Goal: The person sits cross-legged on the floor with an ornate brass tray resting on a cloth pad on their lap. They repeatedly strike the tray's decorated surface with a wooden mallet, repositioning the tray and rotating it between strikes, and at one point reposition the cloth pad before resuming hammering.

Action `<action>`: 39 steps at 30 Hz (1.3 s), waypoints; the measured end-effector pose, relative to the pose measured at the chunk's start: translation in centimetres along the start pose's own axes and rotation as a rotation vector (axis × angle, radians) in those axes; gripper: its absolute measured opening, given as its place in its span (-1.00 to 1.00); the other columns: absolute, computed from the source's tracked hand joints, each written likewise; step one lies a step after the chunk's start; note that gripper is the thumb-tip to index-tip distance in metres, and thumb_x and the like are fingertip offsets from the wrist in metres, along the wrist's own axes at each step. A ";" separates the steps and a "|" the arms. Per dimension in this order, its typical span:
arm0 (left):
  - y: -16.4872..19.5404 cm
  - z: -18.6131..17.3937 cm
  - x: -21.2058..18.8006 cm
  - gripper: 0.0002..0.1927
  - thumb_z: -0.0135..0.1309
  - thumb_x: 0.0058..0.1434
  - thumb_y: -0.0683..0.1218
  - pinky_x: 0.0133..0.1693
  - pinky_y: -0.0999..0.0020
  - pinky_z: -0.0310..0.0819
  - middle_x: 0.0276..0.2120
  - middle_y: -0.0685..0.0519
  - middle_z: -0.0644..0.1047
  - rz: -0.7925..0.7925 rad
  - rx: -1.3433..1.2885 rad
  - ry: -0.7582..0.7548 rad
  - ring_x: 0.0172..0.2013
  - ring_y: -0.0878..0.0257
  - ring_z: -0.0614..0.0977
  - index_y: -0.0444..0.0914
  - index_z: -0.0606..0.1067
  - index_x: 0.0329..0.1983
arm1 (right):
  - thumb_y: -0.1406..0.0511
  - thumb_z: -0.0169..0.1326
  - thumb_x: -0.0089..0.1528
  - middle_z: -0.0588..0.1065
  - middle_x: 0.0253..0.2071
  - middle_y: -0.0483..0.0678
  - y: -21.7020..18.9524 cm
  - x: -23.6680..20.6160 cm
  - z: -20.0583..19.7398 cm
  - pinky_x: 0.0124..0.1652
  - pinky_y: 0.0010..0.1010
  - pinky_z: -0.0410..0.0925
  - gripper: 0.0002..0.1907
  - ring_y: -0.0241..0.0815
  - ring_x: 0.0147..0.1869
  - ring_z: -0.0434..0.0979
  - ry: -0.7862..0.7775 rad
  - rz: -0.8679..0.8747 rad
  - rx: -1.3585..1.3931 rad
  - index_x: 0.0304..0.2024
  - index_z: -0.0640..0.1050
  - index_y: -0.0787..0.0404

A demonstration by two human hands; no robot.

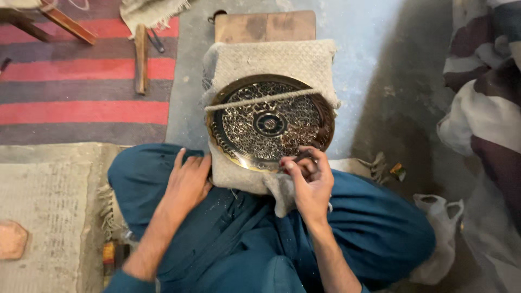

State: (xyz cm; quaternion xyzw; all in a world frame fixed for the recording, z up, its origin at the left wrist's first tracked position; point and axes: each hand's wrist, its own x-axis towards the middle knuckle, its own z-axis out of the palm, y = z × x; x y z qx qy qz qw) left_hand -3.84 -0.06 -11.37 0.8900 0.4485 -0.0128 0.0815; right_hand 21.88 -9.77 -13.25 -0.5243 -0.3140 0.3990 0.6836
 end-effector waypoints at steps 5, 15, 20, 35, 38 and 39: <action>0.0 0.4 1.3 -0.46 0.26 0.03 0.12 0.22 -0.26 0.11 0.02 -0.21 0.54 0.093 0.159 -0.416 0.14 -0.13 0.46 -0.33 0.58 -0.04 | 0.49 0.13 0.29 0.64 -0.13 0.04 -0.2 0.3 0.7 -0.01 -0.44 0.50 -0.73 -0.26 -0.04 0.65 0.021 0.075 -0.054 0.05 0.46 0.36; 3.3 7.1 -4.5 -0.58 0.15 0.21 -0.02 -0.08 -0.01 0.54 -0.16 -0.25 0.60 0.183 -0.307 -0.205 -0.09 -0.19 0.63 -0.35 0.41 0.04 | 0.50 0.19 0.31 0.56 -0.20 0.01 0.3 0.0 4.2 -0.11 -0.46 0.45 -0.79 -0.29 -0.10 0.59 0.148 0.050 -0.254 -0.01 0.51 0.39; -2.9 0.4 -5.4 -0.36 0.11 0.20 0.01 -0.04 0.01 0.49 -0.09 -0.17 0.59 0.107 -0.385 -0.714 -0.06 -0.16 0.61 -0.05 0.31 0.38 | 0.50 0.15 0.28 0.65 -0.13 -0.01 0.2 -0.5 5.1 -0.02 -0.48 0.51 -0.76 -0.31 -0.02 0.67 0.170 -0.046 -0.292 0.00 0.48 0.37; -1.5 -10.7 0.0 -0.18 0.10 0.04 -0.20 -0.10 0.30 0.52 -0.12 -0.21 0.60 0.028 -0.757 -0.227 -0.04 -0.06 0.67 -0.14 0.20 0.43 | 0.49 0.15 0.29 0.66 -0.14 -0.01 0.1 -0.5 5.2 -0.11 -0.48 0.55 -0.75 -0.31 -0.07 0.67 0.203 -0.009 -0.266 0.02 0.49 0.37; 0.1 -12.8 2.4 -0.11 0.06 0.02 -0.20 -0.11 0.17 0.51 -0.16 -0.27 0.59 0.098 -0.731 -0.290 -0.12 -0.21 0.65 -0.08 0.12 0.48 | 0.49 0.16 0.29 0.67 -0.17 -0.01 0.1 -0.5 5.2 -0.11 -0.49 0.54 -0.76 -0.31 -0.11 0.68 0.202 -0.011 -0.305 0.01 0.49 0.38; 0.4 -13.6 3.1 -0.11 0.06 0.01 -0.21 -0.11 0.11 0.51 -0.10 -0.29 0.57 0.193 -0.668 -0.230 -0.10 -0.24 0.63 -0.11 0.12 0.48 | 0.49 0.16 0.29 0.67 -0.16 -0.01 0.1 -0.5 5.3 -0.10 -0.49 0.54 -0.75 -0.31 -0.10 0.68 0.199 -0.025 -0.301 0.02 0.50 0.38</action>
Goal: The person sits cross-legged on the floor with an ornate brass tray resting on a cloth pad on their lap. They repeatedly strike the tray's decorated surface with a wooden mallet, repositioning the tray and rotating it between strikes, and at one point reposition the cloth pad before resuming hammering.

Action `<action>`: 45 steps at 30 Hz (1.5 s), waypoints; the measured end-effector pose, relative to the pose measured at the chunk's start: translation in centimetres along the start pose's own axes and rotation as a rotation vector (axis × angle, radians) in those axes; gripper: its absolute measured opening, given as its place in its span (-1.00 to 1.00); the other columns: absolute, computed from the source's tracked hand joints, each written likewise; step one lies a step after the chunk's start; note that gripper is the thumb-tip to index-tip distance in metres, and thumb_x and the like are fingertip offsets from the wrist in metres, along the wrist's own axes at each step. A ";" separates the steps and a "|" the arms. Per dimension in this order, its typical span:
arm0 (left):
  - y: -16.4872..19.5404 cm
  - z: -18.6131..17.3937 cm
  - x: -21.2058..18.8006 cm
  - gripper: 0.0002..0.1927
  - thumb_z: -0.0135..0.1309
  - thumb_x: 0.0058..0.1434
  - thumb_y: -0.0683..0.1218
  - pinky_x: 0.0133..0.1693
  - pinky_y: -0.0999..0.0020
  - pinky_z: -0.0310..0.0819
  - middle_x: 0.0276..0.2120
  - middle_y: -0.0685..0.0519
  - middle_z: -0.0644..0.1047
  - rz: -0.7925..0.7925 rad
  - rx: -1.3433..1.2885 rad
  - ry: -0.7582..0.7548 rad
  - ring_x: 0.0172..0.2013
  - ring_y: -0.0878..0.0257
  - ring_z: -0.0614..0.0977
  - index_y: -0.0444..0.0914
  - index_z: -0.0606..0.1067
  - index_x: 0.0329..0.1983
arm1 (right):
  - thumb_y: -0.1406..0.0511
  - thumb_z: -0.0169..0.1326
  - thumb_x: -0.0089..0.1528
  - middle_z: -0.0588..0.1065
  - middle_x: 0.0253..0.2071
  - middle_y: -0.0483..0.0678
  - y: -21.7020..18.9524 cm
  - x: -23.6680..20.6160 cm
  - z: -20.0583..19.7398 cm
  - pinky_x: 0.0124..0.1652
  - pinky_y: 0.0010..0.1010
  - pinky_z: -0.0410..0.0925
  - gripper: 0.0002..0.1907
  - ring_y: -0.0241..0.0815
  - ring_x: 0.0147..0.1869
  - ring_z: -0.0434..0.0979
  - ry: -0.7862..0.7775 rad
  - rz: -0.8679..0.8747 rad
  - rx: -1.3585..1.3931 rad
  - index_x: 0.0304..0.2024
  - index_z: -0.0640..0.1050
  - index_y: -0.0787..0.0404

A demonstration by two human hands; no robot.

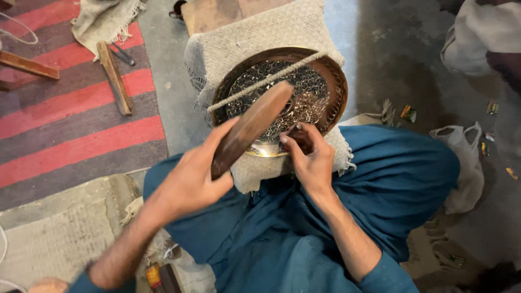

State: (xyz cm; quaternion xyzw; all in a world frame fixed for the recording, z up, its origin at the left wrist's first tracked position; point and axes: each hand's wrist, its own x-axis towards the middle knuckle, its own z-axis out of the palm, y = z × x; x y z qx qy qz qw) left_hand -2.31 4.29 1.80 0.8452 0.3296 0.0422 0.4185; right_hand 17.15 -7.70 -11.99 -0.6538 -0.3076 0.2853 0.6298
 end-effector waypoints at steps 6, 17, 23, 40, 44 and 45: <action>2.4 -1.7 2.1 -0.10 0.12 0.00 -0.21 -0.23 -0.11 0.47 -0.30 -0.19 0.49 0.101 0.513 -0.019 -0.24 -0.21 0.59 -0.05 0.16 0.48 | 0.48 0.18 0.29 0.67 -0.16 -0.01 -0.1 0.0 0.2 -0.05 -0.49 0.52 -0.73 -0.31 -0.05 0.69 0.021 -0.069 -0.038 0.04 0.50 0.38; 2.6 -1.6 3.2 -0.18 0.13 0.08 -0.25 -0.30 0.04 0.43 -0.33 -0.06 0.47 0.355 0.828 0.148 -0.31 -0.02 0.56 -0.12 0.26 0.47 | 0.46 0.20 0.29 0.68 -0.17 -0.02 0.0 -0.1 0.3 -0.09 -0.51 0.52 -0.73 -0.32 -0.07 0.70 0.030 -0.065 -0.064 0.02 0.50 0.36; 2.9 -1.4 3.1 -0.31 0.09 0.14 -0.16 -0.34 0.13 0.36 -0.37 0.00 0.47 0.370 1.143 0.193 -0.36 0.05 0.53 -0.03 0.32 0.40 | 0.44 0.23 0.26 0.66 -0.22 -0.05 0.0 -0.2 0.3 -0.13 -0.53 0.51 -0.74 -0.36 -0.13 0.67 0.043 -0.017 -0.085 -0.01 0.52 0.35; 2.0 -0.9 3.2 -0.28 0.06 0.16 -0.19 -0.15 0.05 0.38 -0.31 -0.02 0.45 0.393 1.057 0.236 -0.28 0.04 0.52 -0.05 0.31 0.44 | 0.41 0.28 0.25 0.66 -0.26 -0.05 -0.5 0.0 0.1 -0.16 -0.53 0.49 -0.77 -0.38 -0.16 0.65 0.034 -0.023 -0.172 -0.08 0.55 0.35; 1.8 -1.2 3.2 -0.26 0.02 0.23 -0.24 -0.18 0.04 0.35 -0.28 -0.05 0.45 0.383 0.794 0.226 -0.24 -0.02 0.51 -0.07 0.29 0.52 | 0.42 0.25 0.25 0.65 -0.22 -0.06 -0.5 -0.1 0.2 -0.13 -0.54 0.50 -0.71 -0.38 -0.13 0.65 0.034 -0.043 -0.087 0.01 0.53 0.34; 1.8 -1.1 3.2 -0.28 0.03 0.21 -0.22 -0.16 0.03 0.37 -0.30 -0.04 0.44 0.389 0.911 0.241 -0.26 0.00 0.52 -0.05 0.29 0.49 | 0.42 0.25 0.25 0.65 -0.24 -0.06 -0.5 -0.1 0.1 -0.15 -0.54 0.50 -0.72 -0.38 -0.14 0.65 0.029 -0.020 -0.106 0.00 0.54 0.34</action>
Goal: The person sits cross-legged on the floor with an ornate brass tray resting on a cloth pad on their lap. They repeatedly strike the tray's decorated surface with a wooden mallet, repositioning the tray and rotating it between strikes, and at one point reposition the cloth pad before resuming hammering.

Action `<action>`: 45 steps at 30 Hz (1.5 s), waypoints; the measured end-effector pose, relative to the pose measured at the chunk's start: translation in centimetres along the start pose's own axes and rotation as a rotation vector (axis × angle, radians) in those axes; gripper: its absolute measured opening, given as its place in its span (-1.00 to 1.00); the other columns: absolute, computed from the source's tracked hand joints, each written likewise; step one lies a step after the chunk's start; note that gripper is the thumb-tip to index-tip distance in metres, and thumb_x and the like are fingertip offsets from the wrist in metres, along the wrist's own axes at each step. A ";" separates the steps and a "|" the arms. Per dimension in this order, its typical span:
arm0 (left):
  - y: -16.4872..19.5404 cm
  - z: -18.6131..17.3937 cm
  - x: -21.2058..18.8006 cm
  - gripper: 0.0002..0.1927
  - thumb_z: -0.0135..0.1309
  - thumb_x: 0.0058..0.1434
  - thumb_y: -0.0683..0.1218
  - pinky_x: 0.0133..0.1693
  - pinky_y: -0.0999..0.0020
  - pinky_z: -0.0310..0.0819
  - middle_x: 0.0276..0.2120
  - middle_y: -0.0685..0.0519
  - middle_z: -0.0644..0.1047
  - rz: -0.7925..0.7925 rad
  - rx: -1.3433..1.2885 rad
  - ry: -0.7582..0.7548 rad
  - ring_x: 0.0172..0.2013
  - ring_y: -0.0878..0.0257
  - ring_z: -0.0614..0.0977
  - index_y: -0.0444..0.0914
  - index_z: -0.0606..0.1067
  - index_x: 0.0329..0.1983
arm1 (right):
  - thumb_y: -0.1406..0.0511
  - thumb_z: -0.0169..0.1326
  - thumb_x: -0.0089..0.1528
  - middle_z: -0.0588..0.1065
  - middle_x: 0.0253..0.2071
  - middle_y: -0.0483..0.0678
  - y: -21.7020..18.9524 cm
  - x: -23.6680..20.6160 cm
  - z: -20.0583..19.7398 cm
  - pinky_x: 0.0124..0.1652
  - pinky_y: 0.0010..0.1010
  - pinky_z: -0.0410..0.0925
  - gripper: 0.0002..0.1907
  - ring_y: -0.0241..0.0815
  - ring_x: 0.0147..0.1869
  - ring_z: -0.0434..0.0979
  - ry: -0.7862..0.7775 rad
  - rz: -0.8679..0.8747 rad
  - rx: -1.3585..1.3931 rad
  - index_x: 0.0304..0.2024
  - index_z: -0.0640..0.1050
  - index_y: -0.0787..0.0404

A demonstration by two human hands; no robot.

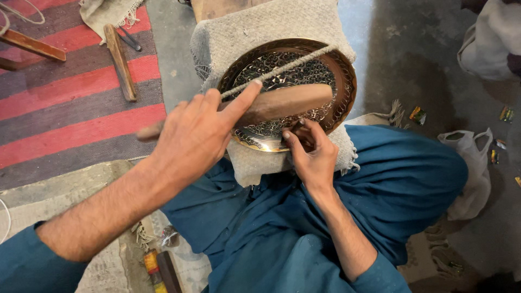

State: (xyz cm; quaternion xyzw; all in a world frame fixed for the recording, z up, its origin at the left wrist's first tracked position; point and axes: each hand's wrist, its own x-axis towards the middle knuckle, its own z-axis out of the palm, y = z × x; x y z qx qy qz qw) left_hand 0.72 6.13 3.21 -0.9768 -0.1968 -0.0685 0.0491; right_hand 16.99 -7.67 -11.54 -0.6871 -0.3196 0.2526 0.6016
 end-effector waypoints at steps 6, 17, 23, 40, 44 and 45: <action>0.5 0.2 0.0 -0.28 0.02 0.19 -0.22 -0.19 0.04 0.37 -0.30 -0.04 0.46 -0.012 0.013 -0.004 -0.28 0.01 0.52 -0.03 0.30 0.47 | 0.41 0.24 0.26 0.67 -0.22 -0.05 0.1 0.0 -0.1 -0.16 -0.53 0.50 -0.72 -0.36 -0.15 0.67 -0.013 0.006 -0.025 0.01 0.53 0.35; 0.3 0.1 -0.4 -0.28 0.02 0.21 -0.23 -0.20 0.05 0.34 -0.31 -0.05 0.43 -0.037 -0.137 0.005 -0.26 0.00 0.50 -0.04 0.33 0.48 | 0.45 0.21 0.27 0.66 -0.19 -0.06 0.2 0.0 -0.1 -0.13 -0.55 0.50 -0.72 -0.39 -0.11 0.67 -0.013 -0.027 0.028 0.02 0.50 0.36; 0.3 0.1 -0.5 -0.27 0.02 0.22 -0.22 -0.19 0.02 0.35 -0.28 -0.05 0.41 -0.069 -0.171 0.016 -0.24 -0.03 0.48 -0.07 0.32 0.50 | 0.46 0.17 0.28 0.67 -0.17 -0.06 0.1 -0.1 -0.2 -0.11 -0.55 0.49 -0.74 -0.40 -0.08 0.65 -0.044 -0.002 0.086 0.03 0.51 0.34; 1.0 -0.4 0.1 -0.12 0.13 0.07 -0.25 -0.25 0.05 0.38 -0.29 -0.07 0.40 -0.080 -0.274 -0.006 -0.24 -0.03 0.50 -0.09 0.22 0.52 | 0.47 0.20 0.30 0.64 -0.22 -0.10 0.1 -0.3 0.3 -0.13 -0.56 0.47 -0.79 -0.41 -0.15 0.61 0.052 -0.038 0.102 -0.02 0.54 0.34; 0.8 -0.8 0.5 -0.25 0.12 0.18 -0.18 -0.21 0.04 0.44 -0.33 0.01 0.40 0.079 0.284 -0.016 -0.28 0.06 0.51 0.01 0.24 0.46 | 0.46 0.24 0.28 0.66 -0.28 -0.09 0.1 -0.3 0.0 -0.19 -0.55 0.46 -0.85 -0.40 -0.22 0.61 0.026 0.022 -0.031 -0.10 0.58 0.34; 0.6 -0.9 0.6 -0.26 0.10 0.20 -0.18 -0.23 0.08 0.42 -0.32 0.01 0.40 0.087 0.259 0.006 -0.27 0.06 0.50 0.01 0.25 0.48 | 0.46 0.23 0.29 0.66 -0.27 -0.08 0.0 -0.3 0.0 -0.18 -0.55 0.45 -0.85 -0.41 -0.21 0.60 0.025 0.012 -0.011 -0.10 0.58 0.34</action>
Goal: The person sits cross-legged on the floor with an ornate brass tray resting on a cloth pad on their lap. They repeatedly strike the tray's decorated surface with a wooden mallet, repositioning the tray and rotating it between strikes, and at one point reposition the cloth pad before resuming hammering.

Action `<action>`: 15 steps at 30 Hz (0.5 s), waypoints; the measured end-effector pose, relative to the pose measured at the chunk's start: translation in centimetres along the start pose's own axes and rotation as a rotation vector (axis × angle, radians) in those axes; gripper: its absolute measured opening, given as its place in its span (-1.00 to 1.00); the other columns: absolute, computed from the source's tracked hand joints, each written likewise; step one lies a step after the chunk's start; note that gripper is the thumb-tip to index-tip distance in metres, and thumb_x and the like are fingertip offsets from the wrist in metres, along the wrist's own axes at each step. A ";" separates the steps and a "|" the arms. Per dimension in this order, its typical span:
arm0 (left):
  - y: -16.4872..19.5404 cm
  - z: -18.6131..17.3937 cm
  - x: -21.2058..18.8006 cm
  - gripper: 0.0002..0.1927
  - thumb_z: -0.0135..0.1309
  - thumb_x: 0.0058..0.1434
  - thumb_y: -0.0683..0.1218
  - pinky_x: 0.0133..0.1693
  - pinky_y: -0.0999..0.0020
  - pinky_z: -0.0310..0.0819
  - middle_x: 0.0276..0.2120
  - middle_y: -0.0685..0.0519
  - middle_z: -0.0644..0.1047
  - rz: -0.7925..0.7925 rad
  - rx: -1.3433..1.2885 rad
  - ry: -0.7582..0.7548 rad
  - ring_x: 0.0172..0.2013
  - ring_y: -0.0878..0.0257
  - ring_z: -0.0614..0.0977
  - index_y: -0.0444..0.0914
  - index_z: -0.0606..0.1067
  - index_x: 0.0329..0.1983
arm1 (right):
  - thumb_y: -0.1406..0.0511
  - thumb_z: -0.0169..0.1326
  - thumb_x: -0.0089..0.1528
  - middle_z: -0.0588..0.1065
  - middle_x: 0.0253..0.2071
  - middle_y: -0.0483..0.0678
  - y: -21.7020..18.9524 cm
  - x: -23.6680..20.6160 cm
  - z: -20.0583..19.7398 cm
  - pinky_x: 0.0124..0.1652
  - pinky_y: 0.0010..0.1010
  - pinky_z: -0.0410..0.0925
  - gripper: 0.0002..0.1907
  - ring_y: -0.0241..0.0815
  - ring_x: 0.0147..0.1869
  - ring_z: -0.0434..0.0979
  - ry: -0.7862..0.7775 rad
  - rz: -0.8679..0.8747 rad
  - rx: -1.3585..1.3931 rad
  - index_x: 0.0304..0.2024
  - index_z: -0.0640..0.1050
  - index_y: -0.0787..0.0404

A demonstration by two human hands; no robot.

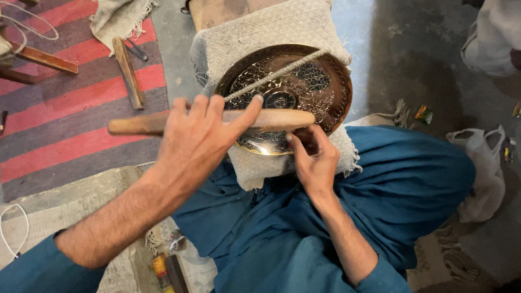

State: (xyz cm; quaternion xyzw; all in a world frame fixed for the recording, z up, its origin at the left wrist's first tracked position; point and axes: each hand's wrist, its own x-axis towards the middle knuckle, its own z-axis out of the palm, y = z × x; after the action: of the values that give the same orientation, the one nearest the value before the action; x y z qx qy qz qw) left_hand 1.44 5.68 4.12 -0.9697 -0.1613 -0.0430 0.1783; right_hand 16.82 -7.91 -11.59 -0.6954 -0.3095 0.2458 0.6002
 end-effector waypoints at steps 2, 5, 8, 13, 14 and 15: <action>-0.3 -0.2 0.1 -0.27 0.07 0.25 -0.17 -0.27 0.15 0.38 -0.31 0.01 0.40 0.015 -0.052 0.041 -0.27 0.07 0.50 0.01 0.27 0.52 | 0.47 0.22 0.30 0.66 -0.24 -0.08 -0.1 0.0 0.1 -0.16 -0.55 0.45 -0.85 -0.41 -0.18 0.60 -0.001 -0.011 0.041 -0.08 0.60 0.34; 0.4 -0.4 0.2 -0.24 0.03 0.22 -0.17 -0.20 0.13 0.37 -0.23 -0.05 0.41 -0.139 -0.519 0.054 -0.20 0.01 0.49 -0.13 0.24 0.54 | 0.47 0.17 0.30 0.64 -0.13 -0.07 -0.1 0.1 0.2 -0.05 -0.55 0.45 -0.80 -0.42 -0.05 0.61 -0.032 -0.035 0.210 -0.01 0.55 0.35; 0.6 -0.6 0.0 -0.29 0.12 0.11 -0.17 -0.34 0.07 0.41 -0.33 -0.01 0.44 -0.107 -0.037 -0.131 -0.29 0.03 0.52 -0.03 0.31 0.38 | 0.47 0.18 0.29 0.65 -0.22 -0.07 -0.2 0.3 0.0 -0.14 -0.56 0.45 -0.78 -0.43 -0.16 0.60 0.021 0.019 0.074 0.00 0.53 0.36; 0.4 -0.7 -1.3 -0.14 0.12 0.01 -0.27 -0.21 -0.04 0.44 -0.27 -0.12 0.42 -0.188 -0.554 -0.133 -0.21 -0.12 0.52 -0.13 0.21 0.45 | 0.50 0.17 0.31 0.63 -0.17 -0.06 0.4 0.7 -0.8 -0.07 -0.54 0.47 -0.79 -0.40 -0.08 0.60 -0.083 0.017 0.166 0.00 0.52 0.36; 0.5 -0.6 -1.6 -0.11 0.12 -0.02 -0.27 -0.19 -0.06 0.44 -0.27 -0.15 0.42 -0.204 -0.687 -0.149 -0.21 -0.14 0.52 -0.15 0.19 0.45 | 0.50 0.17 0.31 0.64 -0.17 -0.05 0.5 0.7 -0.9 -0.05 -0.53 0.47 -0.79 -0.39 -0.07 0.61 -0.093 -0.032 0.105 -0.01 0.52 0.37; 0.7 -0.4 -1.7 -0.11 0.12 -0.03 -0.26 -0.19 -0.06 0.44 -0.27 -0.15 0.42 -0.205 -0.704 -0.161 -0.20 -0.15 0.53 -0.15 0.20 0.45 | 0.51 0.16 0.31 0.64 -0.15 -0.04 0.5 0.6 -0.9 -0.03 -0.52 0.47 -0.78 -0.37 -0.05 0.62 -0.091 -0.047 0.094 0.01 0.52 0.37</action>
State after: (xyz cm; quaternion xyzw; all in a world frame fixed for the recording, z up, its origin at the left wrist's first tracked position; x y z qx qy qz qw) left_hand 0.02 4.47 4.00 -0.9507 -0.2465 -0.0370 -0.1843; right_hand 17.97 -8.11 -11.94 -0.6469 -0.3410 0.2773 0.6232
